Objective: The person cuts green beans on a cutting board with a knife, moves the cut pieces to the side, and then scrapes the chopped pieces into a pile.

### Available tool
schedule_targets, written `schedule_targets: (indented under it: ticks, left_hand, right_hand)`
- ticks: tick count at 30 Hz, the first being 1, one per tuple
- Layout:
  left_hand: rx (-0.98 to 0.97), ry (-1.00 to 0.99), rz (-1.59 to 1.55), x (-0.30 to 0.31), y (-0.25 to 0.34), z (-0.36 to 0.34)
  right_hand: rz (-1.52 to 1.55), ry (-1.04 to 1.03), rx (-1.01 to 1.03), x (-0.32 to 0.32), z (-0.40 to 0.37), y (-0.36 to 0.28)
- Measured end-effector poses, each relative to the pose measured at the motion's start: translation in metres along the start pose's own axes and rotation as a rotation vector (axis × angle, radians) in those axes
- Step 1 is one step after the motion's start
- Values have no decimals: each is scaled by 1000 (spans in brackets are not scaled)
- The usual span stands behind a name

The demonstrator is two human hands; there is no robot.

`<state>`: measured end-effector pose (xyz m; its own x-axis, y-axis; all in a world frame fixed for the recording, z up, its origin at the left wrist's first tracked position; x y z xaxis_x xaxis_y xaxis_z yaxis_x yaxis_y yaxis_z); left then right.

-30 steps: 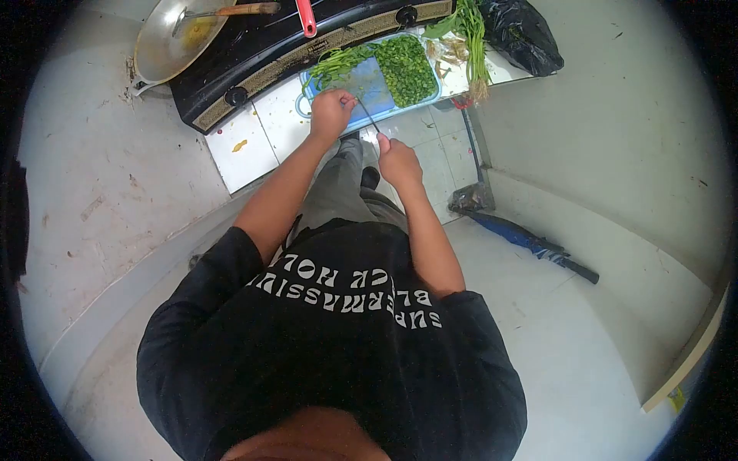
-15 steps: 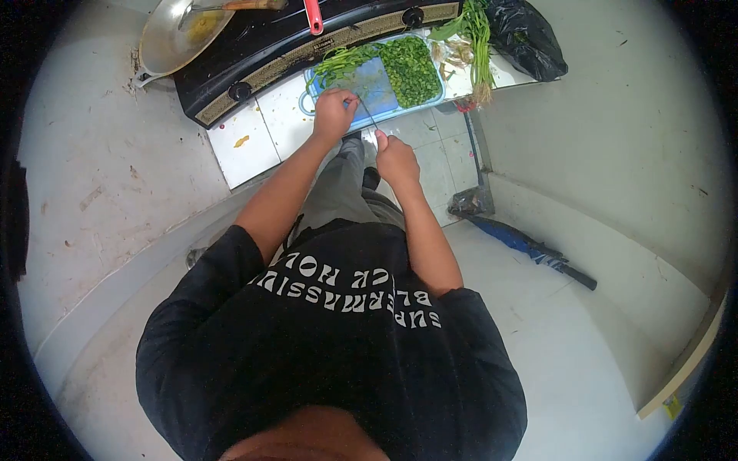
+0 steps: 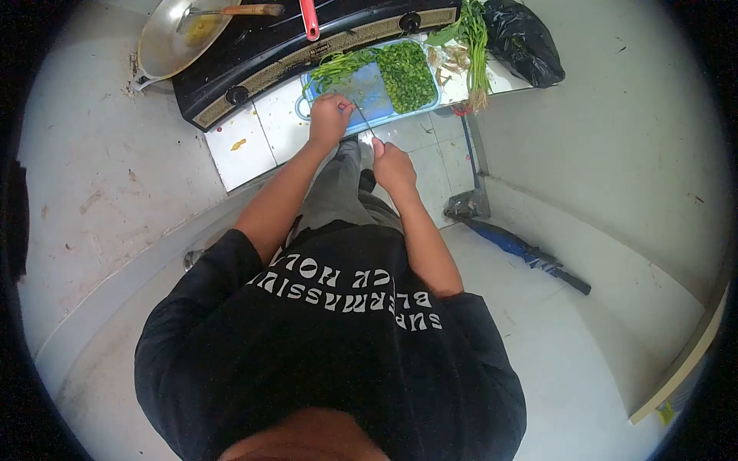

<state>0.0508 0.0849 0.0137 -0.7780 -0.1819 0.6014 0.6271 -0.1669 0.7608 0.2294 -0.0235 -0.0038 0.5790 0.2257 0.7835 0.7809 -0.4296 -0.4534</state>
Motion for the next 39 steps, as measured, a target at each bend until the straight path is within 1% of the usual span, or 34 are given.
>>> schedule_targets:
  ticks: [3,4,6,8,11,13,18,26,29,31,35,39]
  left_hand:
    - [-52,10,-26,1,-1,-5]
    - [-90,20,-46,2,1,-4]
    - [-109,15,-26,2,3,-5]
    - [-124,9,-3,4,4,-5]
    - [-79,-23,-2,-2,1,-4]
    - [-41,-28,1,-2,-1,-4]
    - [-23,-39,3,-3,-3,-4]
    - [-53,-50,12,-3,2,-2]
    - [-56,-53,-17,-2,2,-4]
    - [-62,-14,-20,2,4,-3]
    - [-27,0,-9,2,-1,-4]
    - [-70,-1,-12,5,0,-8]
  right_hand:
    - [-4,-27,-13,1,-8,7]
    - [-13,-40,-21,-1,-6,6]
    - [-18,-49,-24,-4,2,1]
    - [-7,-14,34,-7,17,-12]
    - [31,-2,17,1,25,-33]
    - [51,2,31,-1,25,-33]
    - [59,8,64,-7,12,-19]
    - [-25,-27,-2,-7,14,-27]
    - [0,-19,22,-13,26,-35]
    - [14,-21,17,-10,23,-37]
    - [51,-10,-26,-10,6,-14]
    - [50,-22,-36,-8,-9,2]
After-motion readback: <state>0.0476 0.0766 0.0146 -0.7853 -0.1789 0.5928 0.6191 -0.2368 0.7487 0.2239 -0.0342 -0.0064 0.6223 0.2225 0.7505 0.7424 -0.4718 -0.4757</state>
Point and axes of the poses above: each hand's wrist, its own z-axis towards the middle knuckle, its own x-axis out of the back of the hand, y = z × x, the point moved 10 cm from there along z, towards the middle knuckle, and after that the axes turned 6 degrees about y, right-handed, at the moved point
